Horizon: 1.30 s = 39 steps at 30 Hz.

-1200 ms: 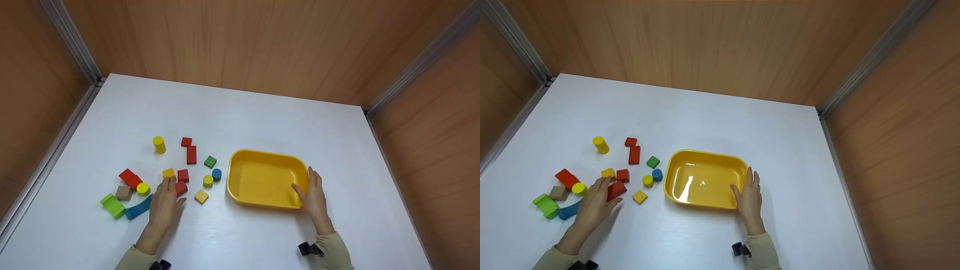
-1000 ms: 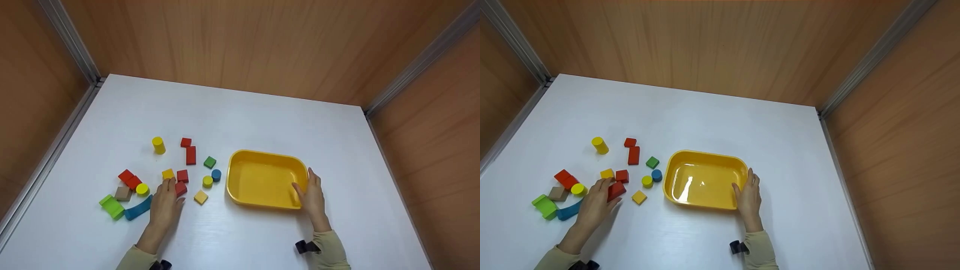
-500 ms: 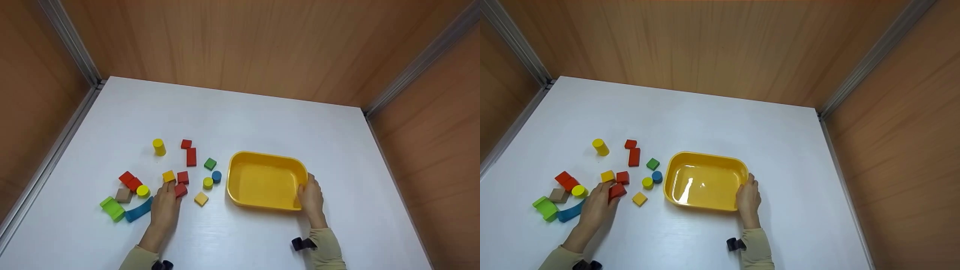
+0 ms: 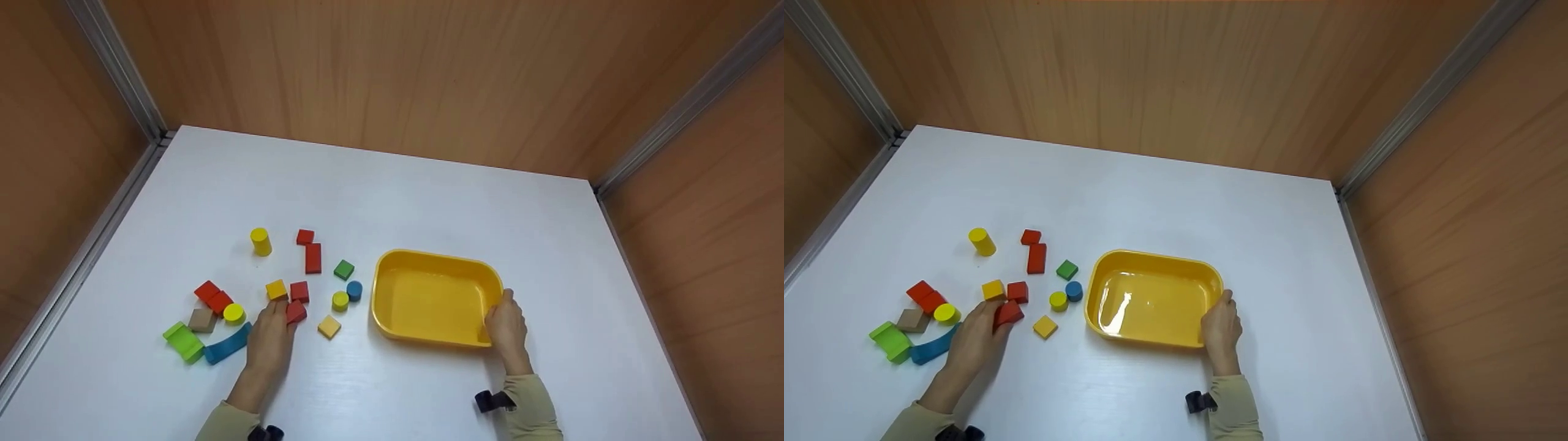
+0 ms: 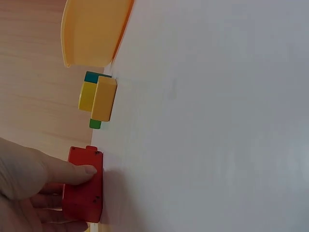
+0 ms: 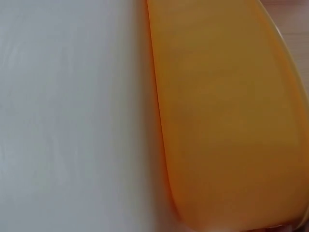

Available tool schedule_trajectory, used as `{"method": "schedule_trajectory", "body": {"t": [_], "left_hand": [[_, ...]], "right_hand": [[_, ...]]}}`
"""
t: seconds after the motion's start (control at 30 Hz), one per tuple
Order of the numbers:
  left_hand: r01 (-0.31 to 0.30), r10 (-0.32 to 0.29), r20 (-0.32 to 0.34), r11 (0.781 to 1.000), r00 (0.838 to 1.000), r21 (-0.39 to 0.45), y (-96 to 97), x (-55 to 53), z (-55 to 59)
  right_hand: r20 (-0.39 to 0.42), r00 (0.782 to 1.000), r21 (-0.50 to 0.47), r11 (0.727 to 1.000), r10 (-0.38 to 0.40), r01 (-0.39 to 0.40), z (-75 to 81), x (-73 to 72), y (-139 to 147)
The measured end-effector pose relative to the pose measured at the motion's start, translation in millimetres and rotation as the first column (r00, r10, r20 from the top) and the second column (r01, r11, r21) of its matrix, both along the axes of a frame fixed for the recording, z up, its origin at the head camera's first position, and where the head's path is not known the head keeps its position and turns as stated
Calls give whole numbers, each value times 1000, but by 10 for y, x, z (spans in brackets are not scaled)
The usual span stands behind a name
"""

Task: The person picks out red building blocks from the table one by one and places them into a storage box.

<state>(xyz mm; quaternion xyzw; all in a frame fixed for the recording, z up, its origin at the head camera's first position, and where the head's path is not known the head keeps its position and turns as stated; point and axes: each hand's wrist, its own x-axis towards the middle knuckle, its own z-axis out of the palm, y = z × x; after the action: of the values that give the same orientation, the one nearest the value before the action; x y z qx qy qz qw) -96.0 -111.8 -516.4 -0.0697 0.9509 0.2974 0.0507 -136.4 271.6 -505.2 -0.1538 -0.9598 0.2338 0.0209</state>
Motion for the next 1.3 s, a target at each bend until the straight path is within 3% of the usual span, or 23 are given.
{"method": "schedule_trajectory", "body": {"t": [0.23, 0.43, 0.63, 1.0, 1.3], "left_hand": [[-15, 15, 19, 1000, 1000, 9, 0, -3, -15], [-22, 21, -42, 999, 999, -28, 19, 1, -68], [-24, 21, -99, 999, 995, -22, 92, 43, 20], [40, -37, -153, 999, 988, 19, 333, 198, 511], [125, -122, -199, 992, 972, 2, 572, 167, 646]], "right_hand": [[29, 1000, -17, 1000, 4, -4, 8, 4, -3], [40, 999, -36, 999, 12, -11, 10, 12, -9], [71, 997, -57, 998, 3, 1, 24, 2, -14], [120, 993, -79, 997, -9, 18, 39, -8, -2], [90, 996, -56, 998, -4, 9, 30, 9, -8]]}}
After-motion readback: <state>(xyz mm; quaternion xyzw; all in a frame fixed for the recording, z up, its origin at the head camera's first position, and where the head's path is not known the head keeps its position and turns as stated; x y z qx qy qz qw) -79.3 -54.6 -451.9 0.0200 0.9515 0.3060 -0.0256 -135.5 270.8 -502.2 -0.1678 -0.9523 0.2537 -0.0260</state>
